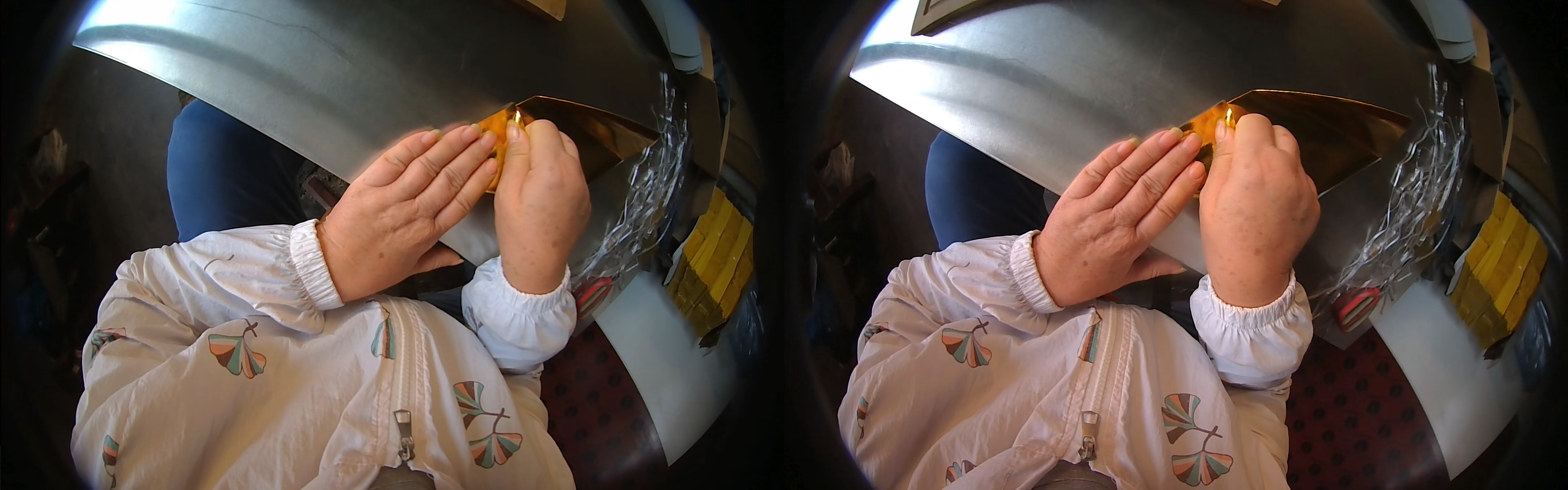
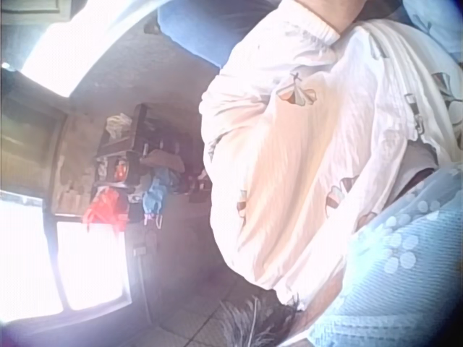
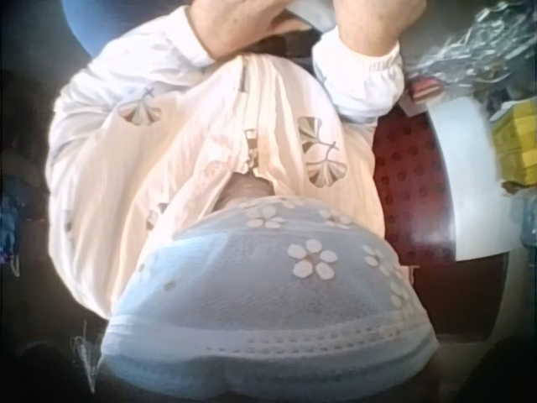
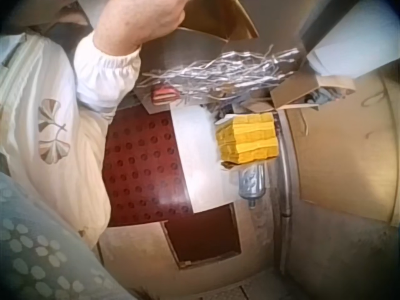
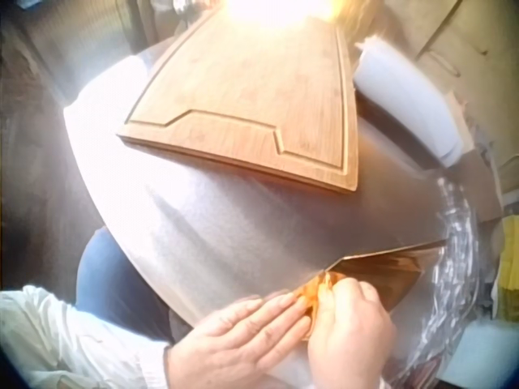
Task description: The person folds a gold-colored sheet of paper into a small triangular packet by hand, pressing the creases to form a neat shape. The person then picks up another gold sheet and begins folding it in the same manner.
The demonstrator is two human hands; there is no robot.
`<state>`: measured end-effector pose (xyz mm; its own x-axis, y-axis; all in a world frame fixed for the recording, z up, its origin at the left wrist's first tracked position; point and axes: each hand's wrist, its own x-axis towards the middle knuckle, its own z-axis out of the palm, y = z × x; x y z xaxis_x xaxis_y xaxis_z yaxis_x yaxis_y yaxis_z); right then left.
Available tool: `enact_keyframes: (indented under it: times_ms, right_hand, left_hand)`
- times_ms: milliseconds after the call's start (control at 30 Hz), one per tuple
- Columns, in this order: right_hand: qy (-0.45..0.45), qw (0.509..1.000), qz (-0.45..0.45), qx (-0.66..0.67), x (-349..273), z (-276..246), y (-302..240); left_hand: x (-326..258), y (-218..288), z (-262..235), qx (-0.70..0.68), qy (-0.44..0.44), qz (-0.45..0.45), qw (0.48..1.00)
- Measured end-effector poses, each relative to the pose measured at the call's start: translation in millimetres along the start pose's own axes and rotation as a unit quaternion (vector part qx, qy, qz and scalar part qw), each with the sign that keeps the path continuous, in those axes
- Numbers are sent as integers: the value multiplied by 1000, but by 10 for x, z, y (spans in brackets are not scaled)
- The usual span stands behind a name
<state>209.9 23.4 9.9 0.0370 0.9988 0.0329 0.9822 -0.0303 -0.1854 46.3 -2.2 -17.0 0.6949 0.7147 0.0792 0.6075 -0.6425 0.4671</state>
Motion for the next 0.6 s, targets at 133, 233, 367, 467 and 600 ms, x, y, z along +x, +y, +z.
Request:
enact_keyframes:
  times_ms: [133,233,367,467,600]
  right_hand:
    - [1,1000,2,-16,-5,8,-5]
    - [14,999,-11,-34,-10,27,-14]
    - [23,998,-3,-55,-21,52,-23]
    - [30,998,-2,-64,-44,62,-18]
    - [38,997,-10,-61,-78,76,20]
  left_hand:
    - [-2,11,25,6,4,-2,1000]
    - [2,10,47,10,8,-5,1000]
    - [10,14,62,16,10,-4,1000]
    - [11,10,49,25,-1,2,1000]
    - [14,-10,22,17,-8,10,1000]
